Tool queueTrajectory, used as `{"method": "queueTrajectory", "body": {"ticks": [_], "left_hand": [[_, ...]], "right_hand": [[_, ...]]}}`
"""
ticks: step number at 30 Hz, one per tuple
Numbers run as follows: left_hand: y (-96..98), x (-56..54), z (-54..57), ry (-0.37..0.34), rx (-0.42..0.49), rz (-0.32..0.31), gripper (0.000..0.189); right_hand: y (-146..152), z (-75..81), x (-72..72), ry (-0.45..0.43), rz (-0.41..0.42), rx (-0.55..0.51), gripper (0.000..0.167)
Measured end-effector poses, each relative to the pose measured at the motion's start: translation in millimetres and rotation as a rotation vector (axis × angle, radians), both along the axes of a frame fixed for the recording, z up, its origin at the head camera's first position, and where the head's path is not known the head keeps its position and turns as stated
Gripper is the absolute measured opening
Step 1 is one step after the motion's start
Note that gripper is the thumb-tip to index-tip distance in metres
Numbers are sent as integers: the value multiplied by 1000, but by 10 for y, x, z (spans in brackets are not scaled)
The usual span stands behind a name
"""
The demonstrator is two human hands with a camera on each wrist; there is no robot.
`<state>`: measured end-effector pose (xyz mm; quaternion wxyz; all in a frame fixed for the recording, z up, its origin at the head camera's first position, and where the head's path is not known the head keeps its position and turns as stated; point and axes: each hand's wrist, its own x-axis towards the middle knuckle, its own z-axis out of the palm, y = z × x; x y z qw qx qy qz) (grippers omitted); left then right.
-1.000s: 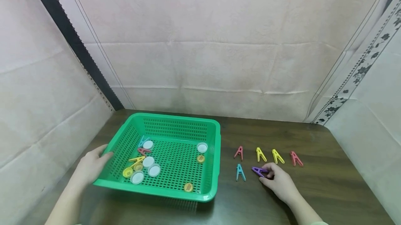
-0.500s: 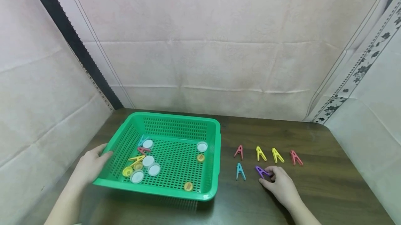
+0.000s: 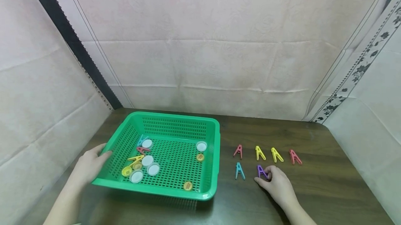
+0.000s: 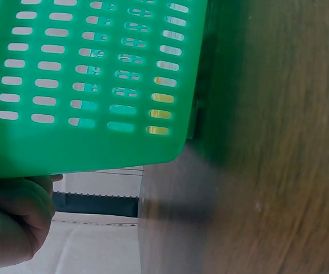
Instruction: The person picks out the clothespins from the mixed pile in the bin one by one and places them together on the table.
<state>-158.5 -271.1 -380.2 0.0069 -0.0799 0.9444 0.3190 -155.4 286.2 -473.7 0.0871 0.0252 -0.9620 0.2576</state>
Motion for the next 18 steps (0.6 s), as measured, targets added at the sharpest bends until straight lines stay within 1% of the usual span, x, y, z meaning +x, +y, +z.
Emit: {"method": "queueTrajectory", "body": {"ticks": [5, 11, 18], "left_hand": [[7, 8, -1, -2, 6, -1, 60], [11, 14, 6, 2, 7, 2, 59], [13, 12, 6, 6, 8, 3, 59]], "right_hand": [[-19, -4, -1, -42, -30, 0, 42], [-57, 15, 12, -51, -57, -13, 48], [-80, -5, 12, -31, -71, 1, 42]]}}
